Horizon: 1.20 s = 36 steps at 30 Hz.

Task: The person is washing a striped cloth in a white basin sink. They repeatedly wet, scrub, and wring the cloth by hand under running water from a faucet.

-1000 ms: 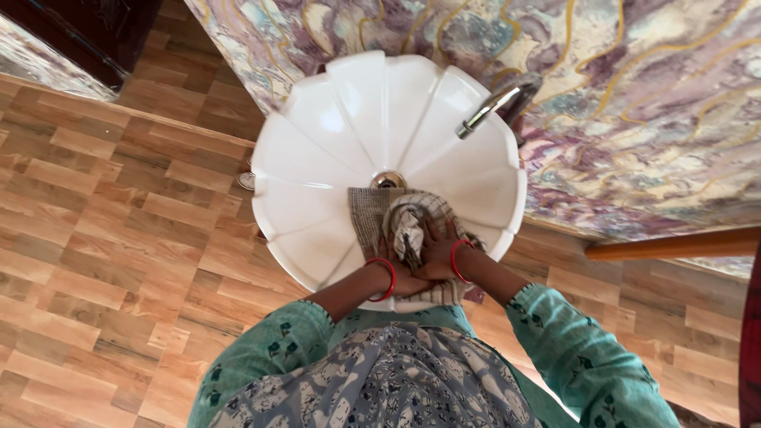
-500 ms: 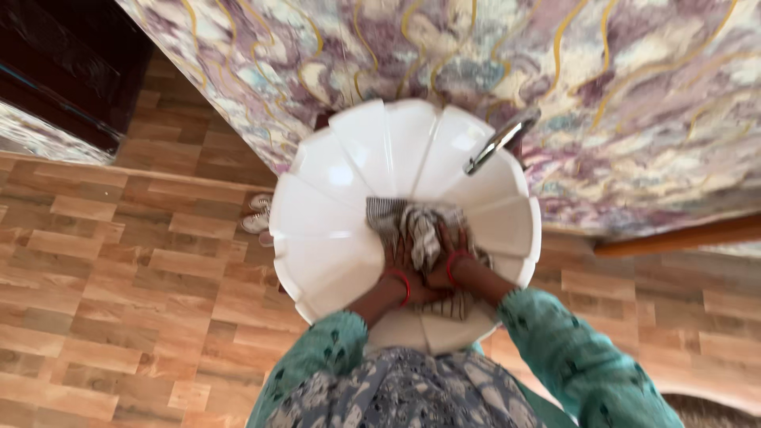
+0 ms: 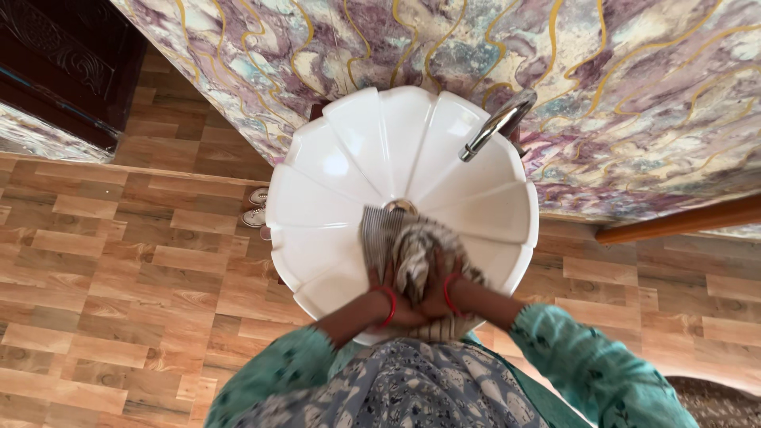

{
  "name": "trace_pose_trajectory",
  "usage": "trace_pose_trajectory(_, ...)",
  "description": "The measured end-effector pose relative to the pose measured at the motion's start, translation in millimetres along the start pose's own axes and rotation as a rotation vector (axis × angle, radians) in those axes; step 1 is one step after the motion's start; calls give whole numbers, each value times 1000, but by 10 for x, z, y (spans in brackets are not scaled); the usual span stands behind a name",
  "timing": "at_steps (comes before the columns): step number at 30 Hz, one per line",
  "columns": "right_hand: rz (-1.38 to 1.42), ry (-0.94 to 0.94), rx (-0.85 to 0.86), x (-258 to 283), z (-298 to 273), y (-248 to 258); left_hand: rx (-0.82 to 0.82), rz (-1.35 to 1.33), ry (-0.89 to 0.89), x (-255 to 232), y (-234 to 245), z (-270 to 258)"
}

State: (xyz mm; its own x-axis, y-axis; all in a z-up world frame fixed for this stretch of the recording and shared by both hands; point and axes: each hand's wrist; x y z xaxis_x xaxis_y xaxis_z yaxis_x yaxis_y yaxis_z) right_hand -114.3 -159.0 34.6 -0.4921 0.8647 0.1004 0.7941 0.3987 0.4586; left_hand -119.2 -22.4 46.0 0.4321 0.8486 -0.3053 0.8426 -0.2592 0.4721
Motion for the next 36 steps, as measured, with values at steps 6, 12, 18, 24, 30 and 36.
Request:
trace_pose_trajectory(6, 17, 111, 49, 43, -17, 27, 7, 6, -53, 109, -86, -2)
trace_pose_trajectory(12, 5, 129, 90, -74, 221, 214, 70, 117, 46, 283, 80, 336)
trace_pose_trajectory(18, 9, -18, -48, -130, 542, 398, 12, 139, 175, 447, 316, 579)
trace_pose_trajectory(24, 29, -63, -188, -95, 488, 368, -109, 192, 183, 463, 215, 529)
trace_pose_trajectory(30, -49, 89, -99, 143, 171, 289, -77, 126, 142, 433, -119, 326)
trace_pose_trajectory(36, 229, 434, 44, 343, 582, -27, 92, 118, 178, 497, -194, -238)
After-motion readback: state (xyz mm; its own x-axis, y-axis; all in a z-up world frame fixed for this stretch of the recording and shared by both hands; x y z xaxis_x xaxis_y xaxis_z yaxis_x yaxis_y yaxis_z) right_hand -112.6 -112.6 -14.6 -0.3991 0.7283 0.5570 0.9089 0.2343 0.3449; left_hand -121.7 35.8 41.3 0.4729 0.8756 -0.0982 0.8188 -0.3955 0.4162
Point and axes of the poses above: each hand's wrist, its own z-axis towards the middle knuckle, its own y-axis out of the back of the hand, x = y × z, and after that the axes turned 3 degrees about -z, right-handed
